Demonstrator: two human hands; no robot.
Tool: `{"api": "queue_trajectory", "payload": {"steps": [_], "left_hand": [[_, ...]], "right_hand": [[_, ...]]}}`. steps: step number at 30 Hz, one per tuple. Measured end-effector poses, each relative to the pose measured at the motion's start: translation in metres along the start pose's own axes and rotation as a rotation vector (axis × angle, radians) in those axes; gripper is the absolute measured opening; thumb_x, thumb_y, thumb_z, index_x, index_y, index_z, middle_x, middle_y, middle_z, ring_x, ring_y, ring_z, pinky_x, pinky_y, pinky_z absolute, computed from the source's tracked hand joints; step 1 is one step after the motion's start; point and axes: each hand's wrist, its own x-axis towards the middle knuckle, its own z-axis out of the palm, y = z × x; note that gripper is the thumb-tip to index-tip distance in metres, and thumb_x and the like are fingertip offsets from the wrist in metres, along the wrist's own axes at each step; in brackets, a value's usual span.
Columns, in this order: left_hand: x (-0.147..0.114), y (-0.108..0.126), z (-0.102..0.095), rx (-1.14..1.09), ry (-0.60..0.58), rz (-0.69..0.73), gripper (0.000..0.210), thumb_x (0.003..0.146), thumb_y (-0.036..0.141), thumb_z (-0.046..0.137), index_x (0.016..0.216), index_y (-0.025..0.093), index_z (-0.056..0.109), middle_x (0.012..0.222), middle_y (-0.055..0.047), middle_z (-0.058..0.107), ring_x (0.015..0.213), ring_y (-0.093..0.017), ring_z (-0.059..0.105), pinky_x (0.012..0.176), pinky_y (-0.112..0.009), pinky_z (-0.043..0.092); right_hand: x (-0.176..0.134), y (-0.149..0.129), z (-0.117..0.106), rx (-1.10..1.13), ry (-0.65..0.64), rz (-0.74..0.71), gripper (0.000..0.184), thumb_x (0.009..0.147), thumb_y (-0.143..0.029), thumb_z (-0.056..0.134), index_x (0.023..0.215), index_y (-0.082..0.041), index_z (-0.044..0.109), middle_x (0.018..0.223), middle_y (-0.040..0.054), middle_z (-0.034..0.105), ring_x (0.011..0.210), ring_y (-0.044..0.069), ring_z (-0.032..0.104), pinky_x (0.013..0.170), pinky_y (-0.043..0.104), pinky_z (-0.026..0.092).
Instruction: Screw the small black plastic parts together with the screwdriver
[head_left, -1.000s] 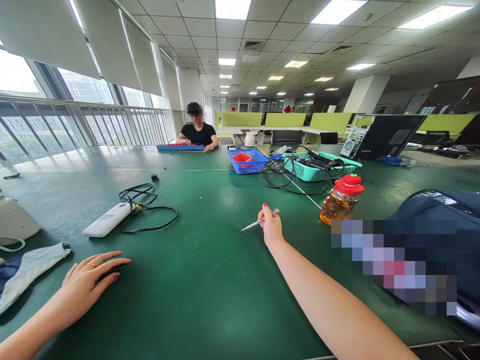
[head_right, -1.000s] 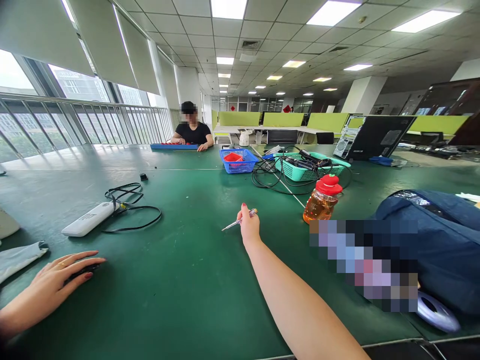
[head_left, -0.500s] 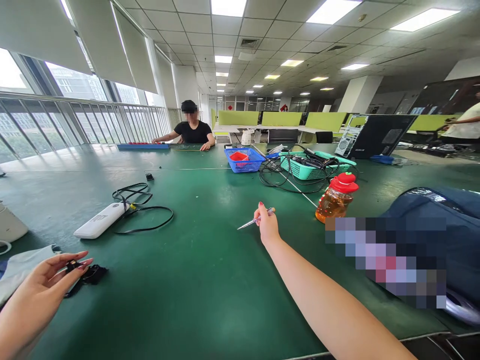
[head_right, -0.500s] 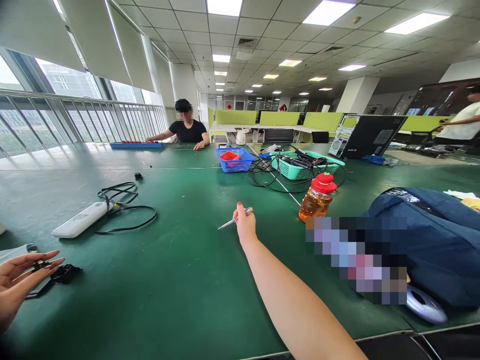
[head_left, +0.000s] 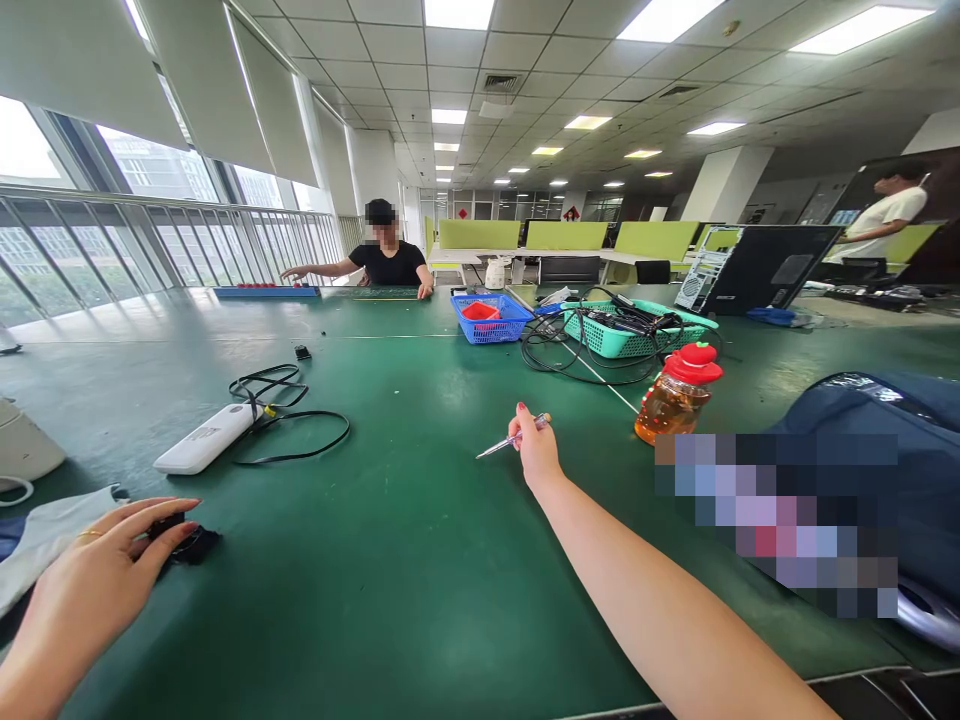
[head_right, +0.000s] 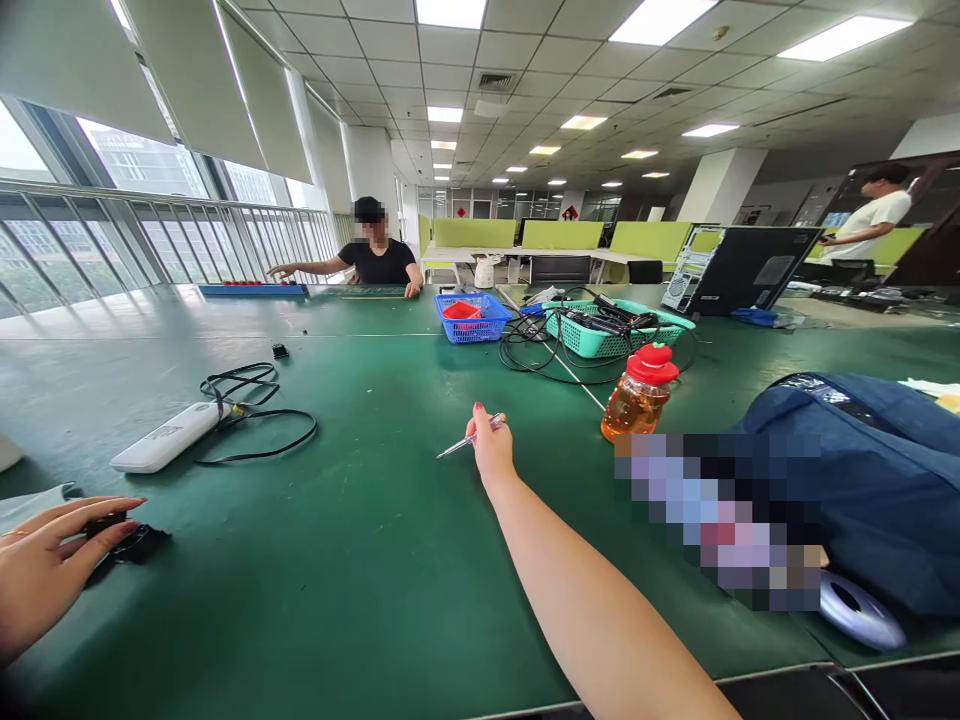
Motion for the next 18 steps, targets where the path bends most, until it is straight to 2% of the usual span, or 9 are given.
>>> {"api": "queue_trajectory", "payload": {"steps": [3,5,7,11,15,18], "left_hand": [[-0.006,0.012,-0.002,0.060,-0.035,0.005,0.027,0.084,0.057,0.046,0.101,0.043,0.062,0.117,0.014,0.060,0.082,-0.016,0.065,0.086,-0.038,0.052],[-0.007,0.015,-0.003,0.053,-0.029,0.025,0.030,0.083,0.054,0.045,0.105,0.041,0.062,0.118,0.010,0.061,0.085,-0.018,0.066,0.083,-0.036,0.052],[-0.007,0.016,-0.004,0.044,-0.028,0.028,0.032,0.081,0.053,0.045,0.104,0.039,0.064,0.111,0.008,0.066,0.091,-0.020,0.066,0.081,-0.034,0.052],[-0.004,0.023,-0.014,0.060,-0.086,-0.114,0.040,0.077,0.058,0.047,0.106,0.037,0.066,0.086,0.008,0.074,0.074,-0.019,0.066,0.064,-0.028,0.051],[-0.002,0.034,-0.026,0.107,-0.118,-0.165,0.052,0.081,0.056,0.043,0.117,0.027,0.066,0.086,0.000,0.076,0.071,-0.021,0.067,0.058,-0.027,0.048],[-0.002,0.030,-0.026,0.113,-0.133,-0.146,0.049,0.081,0.054,0.042,0.113,0.027,0.068,0.083,0.000,0.076,0.070,-0.021,0.068,0.056,-0.026,0.048]], "right_hand": [[0.000,-0.001,0.000,-0.011,-0.008,0.008,0.057,0.079,-0.064,0.052,0.043,-0.022,0.045,0.043,-0.0033,0.035,0.043,0.010,0.035,0.045,0.028,0.029],[-0.001,-0.002,-0.001,-0.012,-0.008,0.013,0.056,0.079,-0.064,0.053,0.043,-0.021,0.046,0.043,-0.0034,0.035,0.043,0.010,0.035,0.045,0.027,0.029],[-0.001,-0.002,0.000,-0.006,-0.003,0.016,0.056,0.078,-0.064,0.055,0.043,-0.021,0.046,0.043,-0.0036,0.035,0.043,0.010,0.035,0.045,0.027,0.029],[-0.001,-0.001,0.000,0.009,-0.005,0.019,0.057,0.078,-0.064,0.056,0.042,-0.021,0.046,0.043,-0.0036,0.035,0.043,0.010,0.035,0.045,0.027,0.028],[-0.001,0.001,-0.001,0.032,-0.011,0.020,0.056,0.079,-0.061,0.058,0.042,-0.021,0.045,0.043,-0.0039,0.035,0.043,0.009,0.035,0.045,0.027,0.029],[0.000,0.003,-0.001,0.042,-0.007,0.025,0.055,0.080,-0.060,0.058,0.042,-0.021,0.045,0.043,-0.0041,0.035,0.043,0.009,0.034,0.046,0.027,0.028]]}}
